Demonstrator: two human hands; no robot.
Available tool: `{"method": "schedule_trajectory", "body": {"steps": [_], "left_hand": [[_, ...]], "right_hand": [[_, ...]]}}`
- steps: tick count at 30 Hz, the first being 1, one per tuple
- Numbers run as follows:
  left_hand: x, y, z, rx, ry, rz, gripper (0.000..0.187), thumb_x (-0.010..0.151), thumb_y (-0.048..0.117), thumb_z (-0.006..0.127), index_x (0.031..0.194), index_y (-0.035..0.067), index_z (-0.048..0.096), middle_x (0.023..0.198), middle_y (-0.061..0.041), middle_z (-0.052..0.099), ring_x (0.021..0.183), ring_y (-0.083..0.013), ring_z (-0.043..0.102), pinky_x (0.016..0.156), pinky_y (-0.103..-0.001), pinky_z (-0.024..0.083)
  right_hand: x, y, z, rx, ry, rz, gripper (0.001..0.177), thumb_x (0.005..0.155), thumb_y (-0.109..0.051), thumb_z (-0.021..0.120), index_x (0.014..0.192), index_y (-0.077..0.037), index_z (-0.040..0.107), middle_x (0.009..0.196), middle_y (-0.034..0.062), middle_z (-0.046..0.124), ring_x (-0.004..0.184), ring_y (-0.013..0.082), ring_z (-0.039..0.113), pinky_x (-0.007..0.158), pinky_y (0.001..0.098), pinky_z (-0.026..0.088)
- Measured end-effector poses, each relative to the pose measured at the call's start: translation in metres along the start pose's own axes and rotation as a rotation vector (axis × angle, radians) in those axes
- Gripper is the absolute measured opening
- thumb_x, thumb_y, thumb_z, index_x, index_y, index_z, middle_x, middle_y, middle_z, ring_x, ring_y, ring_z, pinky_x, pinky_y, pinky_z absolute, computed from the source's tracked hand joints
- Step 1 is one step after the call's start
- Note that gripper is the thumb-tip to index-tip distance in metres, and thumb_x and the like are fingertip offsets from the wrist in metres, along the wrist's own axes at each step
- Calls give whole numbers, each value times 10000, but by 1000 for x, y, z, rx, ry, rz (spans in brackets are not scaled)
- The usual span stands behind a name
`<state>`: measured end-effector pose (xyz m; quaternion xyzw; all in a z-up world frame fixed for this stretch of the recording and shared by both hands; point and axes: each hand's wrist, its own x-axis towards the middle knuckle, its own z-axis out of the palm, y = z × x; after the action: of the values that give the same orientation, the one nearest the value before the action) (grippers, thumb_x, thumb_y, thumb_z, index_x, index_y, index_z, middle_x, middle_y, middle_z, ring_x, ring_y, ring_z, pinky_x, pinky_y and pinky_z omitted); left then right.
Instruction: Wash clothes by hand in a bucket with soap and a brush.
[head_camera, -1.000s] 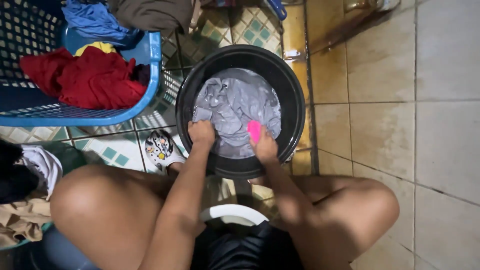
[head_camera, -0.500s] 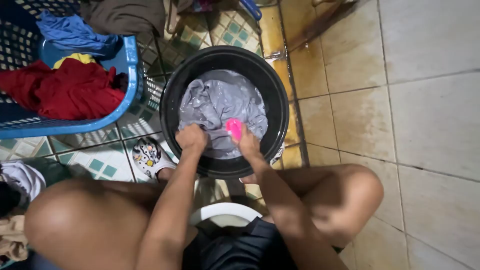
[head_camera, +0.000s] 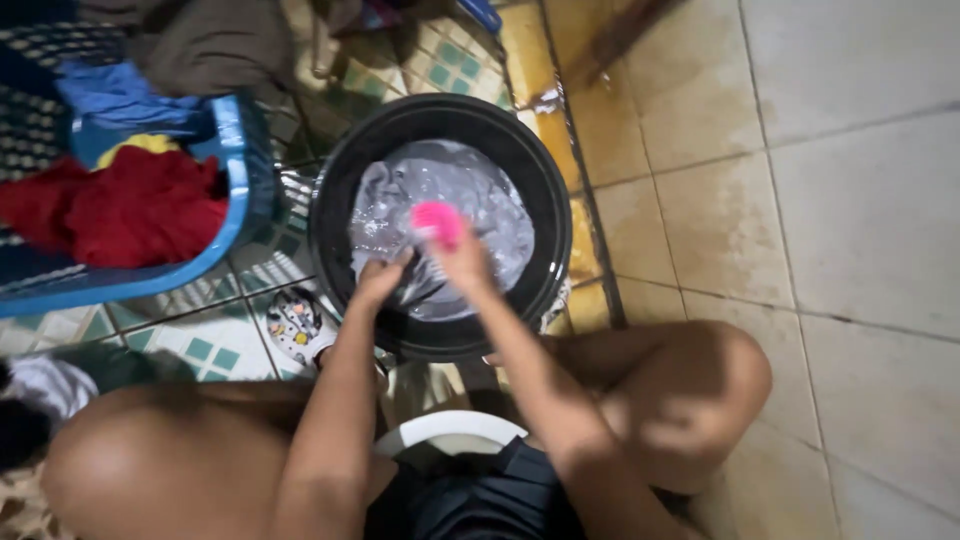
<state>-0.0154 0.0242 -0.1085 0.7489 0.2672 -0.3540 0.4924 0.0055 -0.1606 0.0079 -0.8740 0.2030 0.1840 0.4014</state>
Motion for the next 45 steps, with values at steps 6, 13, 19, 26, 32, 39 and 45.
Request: {"method": "schedule_trajectory", "body": {"steps": [6, 13, 19, 26, 32, 39, 45], "left_hand": [[4, -17, 1, -414, 152, 243, 308, 968, 267, 649, 995, -12, 776, 898, -42, 730, 811, -124, 625, 694, -331, 507], [-121, 122, -85, -465, 224, 291, 275, 1039, 247, 628, 1048, 6, 759, 767, 48, 637, 666, -81, 498, 604, -290, 420], [-124, 119, -88, -443, 146, 348, 305, 1066, 245, 576, 1078, -12, 739, 793, 27, 613, 689, -94, 471, 621, -292, 386], [-43, 31, -60, -26, 420, 321, 241, 993, 145, 566, 1044, -55, 689, 878, -126, 667, 805, -191, 592, 746, -359, 473], [-94, 84, -96, -177, 477, 323, 317, 1099, 261, 557, 968, -18, 630, 835, -62, 641, 770, -164, 557, 700, -352, 459], [-202, 169, -133, -417, 302, 474, 252, 1126, 217, 539, 946, 43, 568, 763, 67, 485, 685, -39, 381, 587, -245, 320], [-189, 158, -133, -346, 116, 315, 184, 1091, 240, 550, 1022, 80, 609, 828, 34, 542, 713, -81, 451, 606, -259, 386]], "right_hand": [[-30, 4, 28, 8, 45, -260, 629, 880, -522, 745, 1380, -164, 610, 1155, 219, 739, 1036, 443, 701, 860, 496, 572], [35, 100, -7, -246, 260, -3, 725, 872, -576, 711, 1456, -195, 511, 1159, 242, 719, 1026, 454, 708, 881, 517, 574], [68, 110, -12, -169, 248, 343, 808, 858, -602, 672, 1471, -148, 407, 1145, 298, 687, 1049, 503, 665, 898, 559, 536], [13, 4, 49, 65, 238, -57, 568, 951, -582, 599, 1341, -174, 535, 1142, 173, 679, 914, 382, 722, 711, 499, 571], [-22, -9, 48, 23, 107, -288, 630, 891, -548, 666, 1391, -189, 534, 1029, 196, 736, 841, 418, 731, 695, 507, 577], [26, 128, 26, -298, 200, 55, 727, 922, -641, 590, 1433, -157, 411, 1015, 272, 728, 885, 487, 703, 772, 570, 554], [59, 111, 13, -85, 322, 447, 753, 866, -595, 691, 1427, -167, 427, 1084, 312, 688, 1008, 507, 659, 872, 560, 527]]}}
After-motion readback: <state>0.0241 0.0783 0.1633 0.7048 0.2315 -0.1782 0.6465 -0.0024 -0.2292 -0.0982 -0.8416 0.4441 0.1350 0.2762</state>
